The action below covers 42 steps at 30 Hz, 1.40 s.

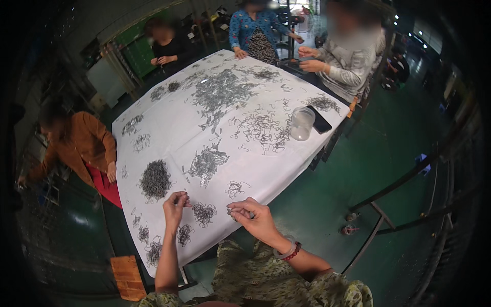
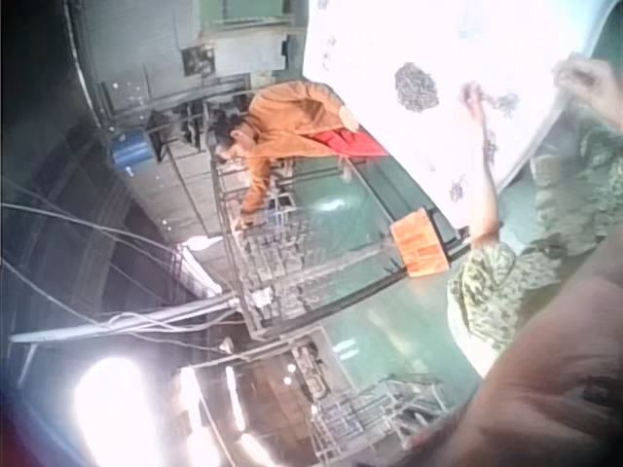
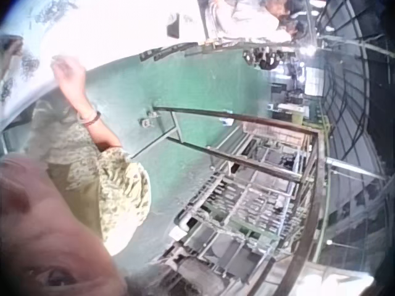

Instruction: The person repeatedly picks small wire pieces from a table, bends them into loops, and hangs them on a nearby vertical rack. The task is performed by hand without tools, and the person works alongside others in a factory setting.

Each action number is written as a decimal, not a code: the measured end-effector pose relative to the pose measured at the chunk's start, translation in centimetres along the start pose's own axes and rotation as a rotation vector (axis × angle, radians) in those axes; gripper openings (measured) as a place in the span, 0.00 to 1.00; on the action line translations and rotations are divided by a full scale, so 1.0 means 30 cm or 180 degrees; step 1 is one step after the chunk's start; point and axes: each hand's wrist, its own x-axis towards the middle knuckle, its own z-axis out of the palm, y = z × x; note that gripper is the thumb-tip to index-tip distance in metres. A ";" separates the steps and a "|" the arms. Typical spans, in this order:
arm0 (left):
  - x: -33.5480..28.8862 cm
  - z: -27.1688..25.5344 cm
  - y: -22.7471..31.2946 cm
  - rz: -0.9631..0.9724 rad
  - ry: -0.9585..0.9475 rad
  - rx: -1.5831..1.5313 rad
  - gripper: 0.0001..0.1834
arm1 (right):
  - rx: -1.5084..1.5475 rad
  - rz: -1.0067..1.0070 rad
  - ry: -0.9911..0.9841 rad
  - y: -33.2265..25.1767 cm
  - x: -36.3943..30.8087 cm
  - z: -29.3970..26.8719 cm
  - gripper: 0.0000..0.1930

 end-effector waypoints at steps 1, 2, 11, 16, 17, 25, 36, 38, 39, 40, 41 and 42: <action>-0.032 0.063 0.077 -0.0140 -0.0074 -0.0460 0.08 | -0.0029 0.0025 0.0018 0.008 -0.010 -0.006 0.10; -0.071 0.104 0.142 -0.0151 -0.0149 -0.0820 0.07 | -0.0030 0.0031 0.0006 0.010 -0.016 -0.005 0.10; -0.269 0.354 0.366 0.0141 -0.0795 -0.1238 0.03 | 0.0154 -0.0097 0.0529 0.026 -0.048 -0.018 0.11; -0.289 0.387 0.355 0.0331 -0.0625 -0.0747 0.05 | -0.0047 -0.0243 0.0730 0.023 -0.052 -0.033 0.10; -0.294 0.392 0.363 0.0389 -0.0609 -0.0643 0.06 | -0.0227 -0.0282 0.0753 0.020 -0.051 -0.036 0.10; -0.318 0.397 0.312 0.0175 -0.0554 -0.1150 0.06 | -0.0715 -0.0892 0.0587 0.053 -0.046 0.005 0.13; -0.323 0.286 0.200 0.0420 -0.0349 -0.1201 0.04 | -0.1399 -0.0688 -0.1139 0.249 0.482 0.241 0.10; -0.337 0.270 0.183 0.0415 -0.0293 -0.1146 0.05 | -0.2104 -0.1334 -0.1540 0.387 0.622 0.374 0.11; -0.342 0.258 0.176 0.0456 -0.0207 -0.1091 0.04 | -0.2172 -0.1516 -0.1584 0.437 0.668 0.439 0.10; -0.343 0.246 0.168 0.0494 -0.0135 -0.1042 0.05 | -0.2219 -0.1693 -0.1626 0.482 0.702 0.504 0.10; -0.348 0.233 0.160 0.0524 -0.0077 -0.0993 0.05 | -0.2265 -0.1858 -0.1655 0.509 0.716 0.553 0.09; -0.352 0.221 0.154 0.0552 -0.0029 -0.0945 0.05 | -0.2522 -0.1804 -0.1707 0.531 0.724 0.580 0.09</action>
